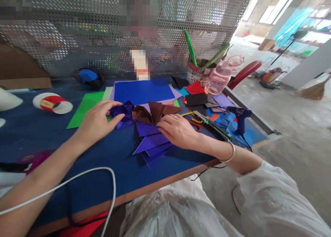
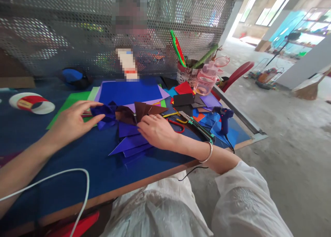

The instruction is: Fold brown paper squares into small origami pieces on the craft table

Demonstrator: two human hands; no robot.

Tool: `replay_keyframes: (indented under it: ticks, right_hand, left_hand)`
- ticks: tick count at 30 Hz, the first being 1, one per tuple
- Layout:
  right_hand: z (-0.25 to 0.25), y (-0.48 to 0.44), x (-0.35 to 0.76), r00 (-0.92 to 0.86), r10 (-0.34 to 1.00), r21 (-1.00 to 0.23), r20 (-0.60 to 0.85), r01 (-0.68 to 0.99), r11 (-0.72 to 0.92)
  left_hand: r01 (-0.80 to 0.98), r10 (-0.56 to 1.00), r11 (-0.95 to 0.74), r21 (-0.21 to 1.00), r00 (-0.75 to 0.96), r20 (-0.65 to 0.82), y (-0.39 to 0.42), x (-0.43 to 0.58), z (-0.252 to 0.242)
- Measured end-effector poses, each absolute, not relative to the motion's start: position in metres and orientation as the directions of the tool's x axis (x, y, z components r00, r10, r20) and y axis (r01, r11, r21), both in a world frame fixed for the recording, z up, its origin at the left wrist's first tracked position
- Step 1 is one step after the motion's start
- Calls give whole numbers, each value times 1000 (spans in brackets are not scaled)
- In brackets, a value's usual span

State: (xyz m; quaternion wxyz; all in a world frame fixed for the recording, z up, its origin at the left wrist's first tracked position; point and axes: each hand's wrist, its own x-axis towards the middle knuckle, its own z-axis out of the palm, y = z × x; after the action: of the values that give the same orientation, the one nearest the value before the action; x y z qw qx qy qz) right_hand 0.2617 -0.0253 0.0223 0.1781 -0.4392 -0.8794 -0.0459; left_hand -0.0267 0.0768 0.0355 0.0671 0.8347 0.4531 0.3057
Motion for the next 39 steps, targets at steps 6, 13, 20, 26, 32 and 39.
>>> replay_keyframes:
  ticks: [6,13,20,26,32,39]
  right_hand:
    - [44,-49,320,-152,948,69,279,988,138]
    - [17,-79,369,94,984,153,151,981,-117]
    - [34,-88,374,-135,990,-75,30,988,137]
    - [52,-28,408,4,986,8,167,1000,-5]
    - [39,34,421,-47,998,54,37,998,45]
    - [49,55,438,82,990,74,116,993,-91]
  left_hand:
    - [496,576,-817,295,673,463,18,-20,23]
    - [317,391,-894,317,897,208,-10,-15,-1]
    - [338,412,-902,268,857,310,-10,-24,-16]
    - [309,409,-906,288,815,411,-16,-32,-13]
    - [284,418,-900,332,781,464,-15,-37,-22]
    - [244,357,-927,285,808,468,-9,-44,-33]
